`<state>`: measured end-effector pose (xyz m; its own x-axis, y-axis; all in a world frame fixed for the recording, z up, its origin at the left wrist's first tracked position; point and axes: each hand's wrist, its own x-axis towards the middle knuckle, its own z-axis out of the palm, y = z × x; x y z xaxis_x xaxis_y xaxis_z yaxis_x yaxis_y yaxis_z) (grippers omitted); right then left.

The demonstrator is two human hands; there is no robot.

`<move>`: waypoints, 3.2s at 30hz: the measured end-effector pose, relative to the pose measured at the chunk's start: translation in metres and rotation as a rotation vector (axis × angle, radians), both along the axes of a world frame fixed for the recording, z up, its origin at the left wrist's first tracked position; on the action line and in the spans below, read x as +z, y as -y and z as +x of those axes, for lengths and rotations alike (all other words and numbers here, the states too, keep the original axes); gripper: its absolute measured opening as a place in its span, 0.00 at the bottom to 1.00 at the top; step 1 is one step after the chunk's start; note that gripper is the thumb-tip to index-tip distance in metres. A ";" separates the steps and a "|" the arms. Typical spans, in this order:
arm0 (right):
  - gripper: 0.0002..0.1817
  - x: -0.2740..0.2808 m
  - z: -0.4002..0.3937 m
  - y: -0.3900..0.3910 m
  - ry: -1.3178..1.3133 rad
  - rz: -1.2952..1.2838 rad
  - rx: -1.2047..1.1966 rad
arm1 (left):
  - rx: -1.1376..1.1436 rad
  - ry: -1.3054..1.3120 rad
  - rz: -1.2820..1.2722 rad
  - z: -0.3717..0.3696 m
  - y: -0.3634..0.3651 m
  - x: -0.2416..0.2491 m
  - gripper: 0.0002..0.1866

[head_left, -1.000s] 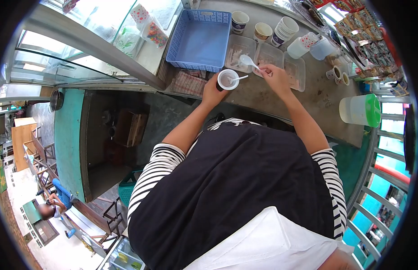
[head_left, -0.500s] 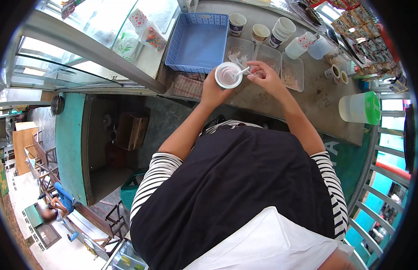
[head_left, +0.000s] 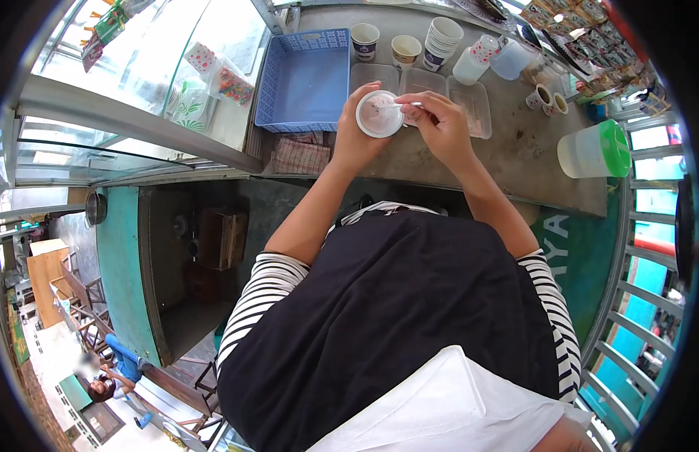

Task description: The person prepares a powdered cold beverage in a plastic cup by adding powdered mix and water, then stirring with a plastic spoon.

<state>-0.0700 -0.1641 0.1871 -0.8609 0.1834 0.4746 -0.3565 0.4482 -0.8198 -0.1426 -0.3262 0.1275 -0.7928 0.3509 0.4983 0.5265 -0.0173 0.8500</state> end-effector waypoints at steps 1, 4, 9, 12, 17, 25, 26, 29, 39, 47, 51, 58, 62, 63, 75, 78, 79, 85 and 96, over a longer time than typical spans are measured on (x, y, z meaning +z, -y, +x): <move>0.07 0.006 0.002 0.000 -0.071 0.089 0.029 | -0.026 0.040 0.010 0.002 -0.002 0.004 0.38; 0.10 0.030 0.012 -0.004 -0.182 0.245 0.067 | 0.019 -0.035 -0.113 0.004 -0.003 0.014 0.36; 0.15 0.039 0.018 -0.017 -0.265 0.437 0.145 | -0.030 0.038 -0.048 0.010 -0.006 0.024 0.34; 0.16 0.038 0.025 -0.023 -0.251 0.484 0.190 | -0.054 -0.020 -0.053 0.010 -0.006 0.024 0.36; 0.14 0.049 0.032 -0.036 -0.203 0.542 0.226 | -0.049 -0.064 -0.090 0.015 -0.015 0.027 0.39; 0.08 0.056 0.037 -0.072 -0.215 0.507 0.142 | -0.025 -0.010 -0.063 0.034 -0.061 0.039 0.32; 0.07 0.058 0.039 -0.078 -0.195 0.510 0.107 | -0.022 -0.016 -0.060 0.035 -0.068 0.040 0.32; 0.06 0.068 0.045 -0.108 -0.198 0.469 0.125 | -0.017 -0.089 -0.057 0.041 -0.100 0.046 0.32; 0.20 0.057 0.105 -0.253 0.195 0.209 0.099 | -0.069 0.075 -0.084 0.083 -0.220 0.040 0.35; 0.14 -0.021 0.209 -0.420 0.026 0.353 -0.403 | -0.092 0.304 -0.066 0.125 -0.286 -0.025 0.35; 0.11 -0.062 0.272 -0.503 -0.289 0.306 -0.763 | -0.042 0.184 -0.259 0.140 -0.310 -0.069 0.35; 0.22 -0.068 0.278 -0.564 -0.032 -0.854 -0.916 | -0.122 0.346 -0.310 0.160 -0.326 -0.123 0.35; 0.27 -0.082 0.262 -0.624 0.097 -0.929 -0.381 | -0.155 0.324 -0.362 0.162 -0.322 -0.118 0.32; 0.27 -0.081 0.259 -0.627 0.100 -0.926 -0.380 | -0.163 0.279 -0.395 0.162 -0.319 -0.120 0.34; 0.20 -0.069 0.249 -0.626 0.143 -0.231 -0.225 | -0.136 0.051 -0.361 0.166 -0.312 -0.139 0.33; 0.21 -0.055 0.239 -0.587 0.205 -0.825 -0.220 | -0.138 0.058 -0.372 0.166 -0.313 -0.139 0.34; 0.22 -0.033 0.230 -0.549 0.169 -0.689 -0.279 | -0.140 0.066 -0.372 0.167 -0.313 -0.138 0.33; 0.26 -0.017 0.208 -0.477 0.159 -0.559 -0.214 | -0.128 0.076 -0.380 0.167 -0.313 -0.133 0.33; 0.25 -0.024 0.179 -0.402 0.136 -0.030 -0.086 | -0.082 0.096 -0.313 0.172 -0.313 -0.126 0.33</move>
<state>0.1085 0.2374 0.1630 -0.8971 0.2716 0.3484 -0.2030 0.4471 -0.8712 0.0295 -0.0133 0.0010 -0.7940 0.5394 0.2806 0.4513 0.2137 0.8664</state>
